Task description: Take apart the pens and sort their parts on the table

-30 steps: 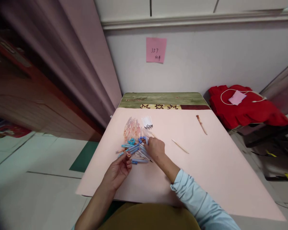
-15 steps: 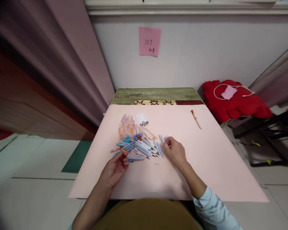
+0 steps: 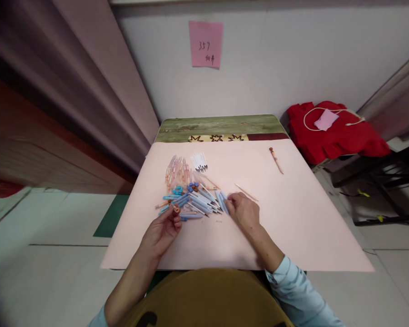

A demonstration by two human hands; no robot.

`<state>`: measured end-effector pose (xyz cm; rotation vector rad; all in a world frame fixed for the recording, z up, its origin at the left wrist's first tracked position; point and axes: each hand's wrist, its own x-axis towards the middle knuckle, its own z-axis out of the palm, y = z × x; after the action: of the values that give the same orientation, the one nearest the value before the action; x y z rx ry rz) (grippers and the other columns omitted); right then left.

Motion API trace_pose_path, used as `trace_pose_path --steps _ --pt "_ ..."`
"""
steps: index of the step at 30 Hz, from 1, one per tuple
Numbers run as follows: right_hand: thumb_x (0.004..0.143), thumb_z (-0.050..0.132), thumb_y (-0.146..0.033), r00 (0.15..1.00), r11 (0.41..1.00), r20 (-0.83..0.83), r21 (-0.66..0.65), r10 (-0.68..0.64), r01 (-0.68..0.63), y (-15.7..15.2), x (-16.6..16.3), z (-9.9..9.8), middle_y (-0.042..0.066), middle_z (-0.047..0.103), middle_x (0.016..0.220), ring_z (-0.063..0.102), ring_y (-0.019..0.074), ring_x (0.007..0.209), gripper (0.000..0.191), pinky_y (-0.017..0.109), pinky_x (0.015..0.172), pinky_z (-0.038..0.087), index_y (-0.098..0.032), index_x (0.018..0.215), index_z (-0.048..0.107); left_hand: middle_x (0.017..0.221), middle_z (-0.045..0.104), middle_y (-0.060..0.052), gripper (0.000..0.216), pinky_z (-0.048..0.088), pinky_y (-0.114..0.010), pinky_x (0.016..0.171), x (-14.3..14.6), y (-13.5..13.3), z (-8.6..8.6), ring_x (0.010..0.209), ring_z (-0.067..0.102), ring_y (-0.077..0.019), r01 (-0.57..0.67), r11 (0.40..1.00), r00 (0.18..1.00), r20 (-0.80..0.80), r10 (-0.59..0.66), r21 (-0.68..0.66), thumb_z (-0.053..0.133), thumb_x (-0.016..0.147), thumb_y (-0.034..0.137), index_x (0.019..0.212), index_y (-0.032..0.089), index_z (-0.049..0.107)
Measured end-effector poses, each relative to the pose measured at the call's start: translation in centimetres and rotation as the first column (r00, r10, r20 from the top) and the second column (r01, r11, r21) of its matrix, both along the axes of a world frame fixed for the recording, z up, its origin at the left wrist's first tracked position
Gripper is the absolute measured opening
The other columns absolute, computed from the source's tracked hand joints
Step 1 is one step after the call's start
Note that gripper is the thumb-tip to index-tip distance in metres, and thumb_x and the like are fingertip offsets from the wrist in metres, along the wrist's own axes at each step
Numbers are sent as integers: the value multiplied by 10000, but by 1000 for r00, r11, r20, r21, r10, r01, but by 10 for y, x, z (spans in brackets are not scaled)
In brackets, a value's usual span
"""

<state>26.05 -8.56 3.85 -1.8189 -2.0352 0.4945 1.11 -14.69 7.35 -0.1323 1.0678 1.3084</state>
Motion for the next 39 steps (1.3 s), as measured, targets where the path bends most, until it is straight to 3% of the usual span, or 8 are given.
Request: trace_pose_path --steps 4,7,10,15,22,33,39 --pt "898 548 -390 994 998 -100 52 41 -35 -11 6 -1 12 714 909 621 153 745 225 259 672 403 -261 920 731 703 619 -10 116 408 -169 454 7 3 -3 531 501 -65 41 999 999 7 -41 4 733 778 148 847 120 644" --pt "910 550 -363 973 980 -122 42 196 -192 -27 4 -8 13 700 836 618 140 711 213 238 656 406 -252 880 730 701 613 -9 138 411 -170 459 10 5 -5 536 504 -65 52 999 999 0 -52 11 749 759 149 851 123 649" --pt "958 504 -356 961 959 -6 69 277 -276 -42 -4 -20 27 706 891 633 143 749 248 230 639 388 -256 930 729 697 614 -5 150 407 -167 457 11 6 -7 528 499 -60 48 999 999 -1 -48 1 761 744 149 839 123 647" --pt "1003 429 -330 936 940 210 134 282 -313 -51 -13 -29 55 702 881 624 148 736 322 239 636 359 -220 913 717 716 628 -3 189 403 -163 460 9 2 -8 533 509 -58 50 999 999 8 -50 9 774 725 149 860 125 644" --pt "1012 424 -320 912 901 192 178 362 -395 -52 -25 -25 54 690 830 604 150 725 327 250 643 343 -217 892 710 721 627 -6 196 406 -165 460 11 -2 -10 531 515 -61 52 998 999 5 -52 22 764 728 138 881 124 642" --pt "984 463 -346 980 953 46 227 196 -201 -47 -18 -27 35 721 903 630 142 747 282 239 660 366 -244 937 722 706 616 -9 167 411 -165 451 11 -4 -7 532 517 -66 55 998 998 10 -55 16 752 749 143 876 119 646" --pt "912 543 -358 998 985 -61 174 23 -12 -10 4 -11 8 712 870 611 129 690 215 236 635 376 -240 911 723 712 628 -11 109 429 -158 451 13 -4 -5 521 520 -60 60 998 998 34 -61 19 717 786 132 873 123 651"
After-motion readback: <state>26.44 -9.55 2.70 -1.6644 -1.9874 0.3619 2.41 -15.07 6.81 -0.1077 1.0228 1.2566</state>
